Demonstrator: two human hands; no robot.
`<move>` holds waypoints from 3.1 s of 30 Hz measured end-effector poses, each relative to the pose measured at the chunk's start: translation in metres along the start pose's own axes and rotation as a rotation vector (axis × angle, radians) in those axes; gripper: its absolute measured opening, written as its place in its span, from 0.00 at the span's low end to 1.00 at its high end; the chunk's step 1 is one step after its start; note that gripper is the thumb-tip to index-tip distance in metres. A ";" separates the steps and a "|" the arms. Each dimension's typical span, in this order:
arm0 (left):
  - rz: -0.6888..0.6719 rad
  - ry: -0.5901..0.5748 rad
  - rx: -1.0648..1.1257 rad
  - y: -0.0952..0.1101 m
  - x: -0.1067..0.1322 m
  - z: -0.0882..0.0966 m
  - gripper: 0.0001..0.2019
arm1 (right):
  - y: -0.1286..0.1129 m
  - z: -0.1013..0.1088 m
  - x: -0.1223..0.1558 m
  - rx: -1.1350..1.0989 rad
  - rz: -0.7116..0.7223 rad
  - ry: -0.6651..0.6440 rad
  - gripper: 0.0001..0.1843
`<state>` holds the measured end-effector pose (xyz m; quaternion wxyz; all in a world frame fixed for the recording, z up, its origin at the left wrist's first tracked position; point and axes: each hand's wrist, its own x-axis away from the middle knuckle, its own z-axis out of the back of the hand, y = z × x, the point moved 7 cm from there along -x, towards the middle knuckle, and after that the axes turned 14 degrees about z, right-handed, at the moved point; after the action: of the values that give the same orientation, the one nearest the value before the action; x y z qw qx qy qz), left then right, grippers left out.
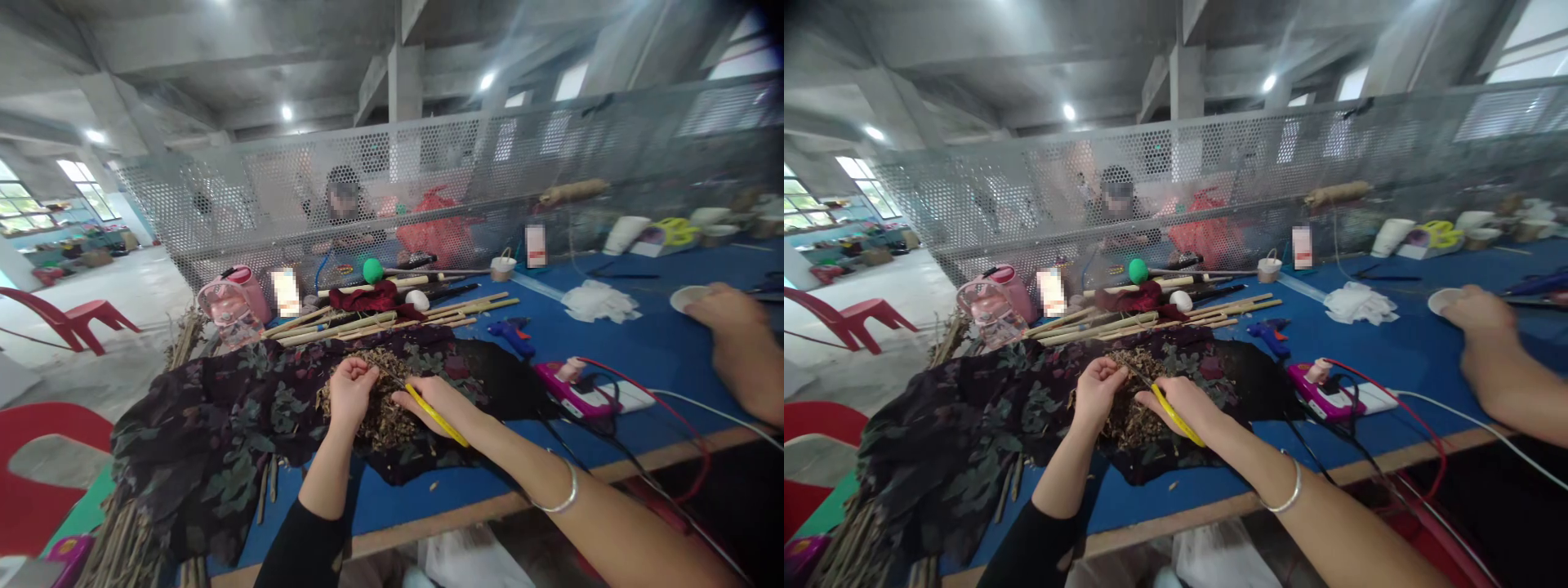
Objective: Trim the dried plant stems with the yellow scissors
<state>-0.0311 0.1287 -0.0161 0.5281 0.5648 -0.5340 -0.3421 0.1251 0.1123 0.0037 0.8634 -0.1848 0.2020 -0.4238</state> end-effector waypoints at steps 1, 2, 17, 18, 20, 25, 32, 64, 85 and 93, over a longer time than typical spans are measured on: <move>0.007 0.013 -0.005 0.000 0.000 0.001 0.16 | 0.001 0.000 0.000 -0.012 0.006 0.002 0.26; 0.013 0.027 -0.003 0.000 0.000 0.002 0.16 | 0.002 0.001 0.000 -0.025 0.014 0.010 0.26; 0.111 0.029 0.371 -0.006 -0.005 0.005 0.17 | -0.011 0.001 -0.001 0.052 0.035 0.000 0.26; 0.109 0.031 0.373 -0.006 -0.004 0.005 0.17 | -0.011 0.001 -0.001 0.054 0.039 0.010 0.26; 0.110 0.017 0.369 -0.006 -0.004 0.004 0.17 | -0.009 0.000 -0.002 0.062 0.036 0.031 0.26; 0.141 -0.035 0.309 -0.007 -0.002 -0.001 0.18 | -0.011 0.000 -0.004 0.075 0.047 0.062 0.27; 0.175 0.001 0.315 -0.008 -0.001 0.000 0.17 | -0.011 -0.001 -0.006 0.073 0.011 0.069 0.24; -0.231 0.249 -0.928 0.034 0.053 0.019 0.07 | 0.027 0.011 0.017 -0.362 -0.039 -0.111 0.31; -0.394 0.088 -1.263 0.022 0.067 -0.048 0.11 | 0.046 0.007 0.023 -0.519 -0.129 0.005 0.34; -0.228 -0.084 -1.302 -0.013 0.068 -0.050 0.11 | 0.029 0.015 0.018 -0.392 -0.035 -0.014 0.32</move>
<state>0.0327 0.0726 -0.0062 0.7009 0.1695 -0.1753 -0.6702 0.1625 0.1165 -0.0011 0.8046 -0.3559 0.2716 -0.3902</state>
